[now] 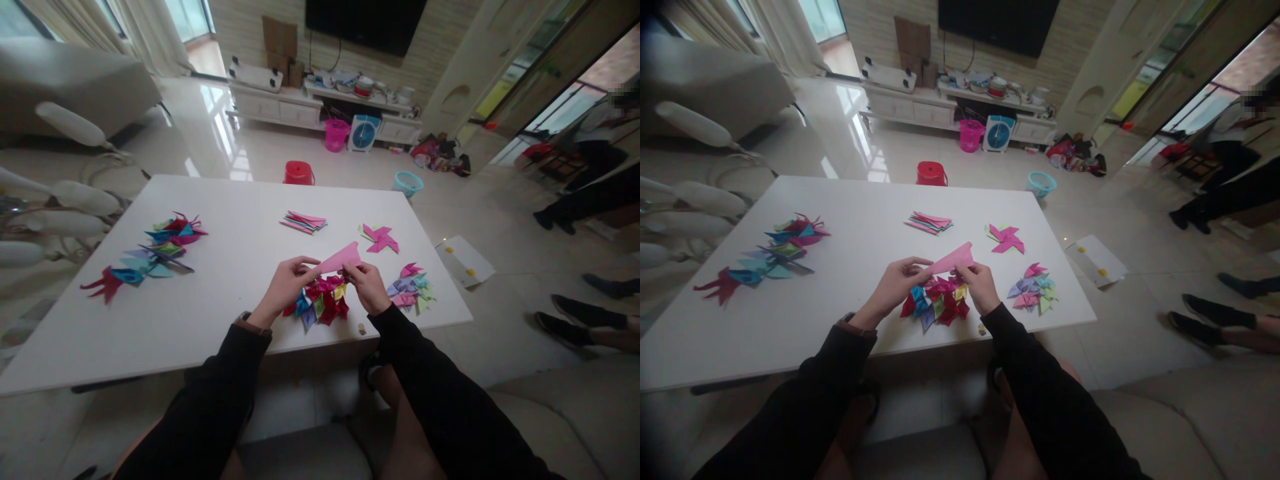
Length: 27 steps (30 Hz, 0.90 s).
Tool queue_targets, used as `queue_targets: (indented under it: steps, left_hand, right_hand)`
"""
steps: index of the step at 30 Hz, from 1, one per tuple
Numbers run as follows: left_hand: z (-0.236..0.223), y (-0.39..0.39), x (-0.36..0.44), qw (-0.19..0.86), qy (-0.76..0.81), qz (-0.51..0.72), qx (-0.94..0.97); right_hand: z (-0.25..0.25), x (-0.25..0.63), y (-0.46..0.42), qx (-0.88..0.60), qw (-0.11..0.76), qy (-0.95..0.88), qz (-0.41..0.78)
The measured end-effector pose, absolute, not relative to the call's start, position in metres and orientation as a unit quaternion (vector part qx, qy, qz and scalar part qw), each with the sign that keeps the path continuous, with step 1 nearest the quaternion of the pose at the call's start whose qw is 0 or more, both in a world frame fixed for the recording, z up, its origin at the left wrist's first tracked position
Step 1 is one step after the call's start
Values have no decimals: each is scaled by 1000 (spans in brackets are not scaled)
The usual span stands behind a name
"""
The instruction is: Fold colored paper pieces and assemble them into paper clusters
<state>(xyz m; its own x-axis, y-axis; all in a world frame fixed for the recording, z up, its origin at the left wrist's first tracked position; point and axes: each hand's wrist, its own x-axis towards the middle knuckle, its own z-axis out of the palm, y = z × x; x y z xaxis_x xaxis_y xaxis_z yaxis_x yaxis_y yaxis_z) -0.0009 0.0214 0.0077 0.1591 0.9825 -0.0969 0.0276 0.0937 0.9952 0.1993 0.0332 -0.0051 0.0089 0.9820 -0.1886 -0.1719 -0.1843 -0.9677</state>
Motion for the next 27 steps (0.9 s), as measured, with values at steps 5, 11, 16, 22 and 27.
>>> queue_targets:
  steps: [5, 11, 16, 22, 27]
  left_hand:
    - [8, 21, -2, 442, 518, 424, 597]
    - [9, 20, -2, 472, 523, 408, 581]
    - [12, 18, 2, 580, 499, 416, 492]
    - [11, 17, 5, 652, 462, 413, 437]
    - [5, 17, 6, 697, 433, 413, 395]
  right_hand:
    - [-6, 197, 34, -522, 517, -359, 575]
    - [-5, 196, 33, -510, 514, -371, 582]
    - [-5, 195, 30, -473, 506, -418, 588]
    - [-5, 195, 27, -459, 497, -448, 584]
    - [-2, 195, 28, -456, 497, -450, 585]
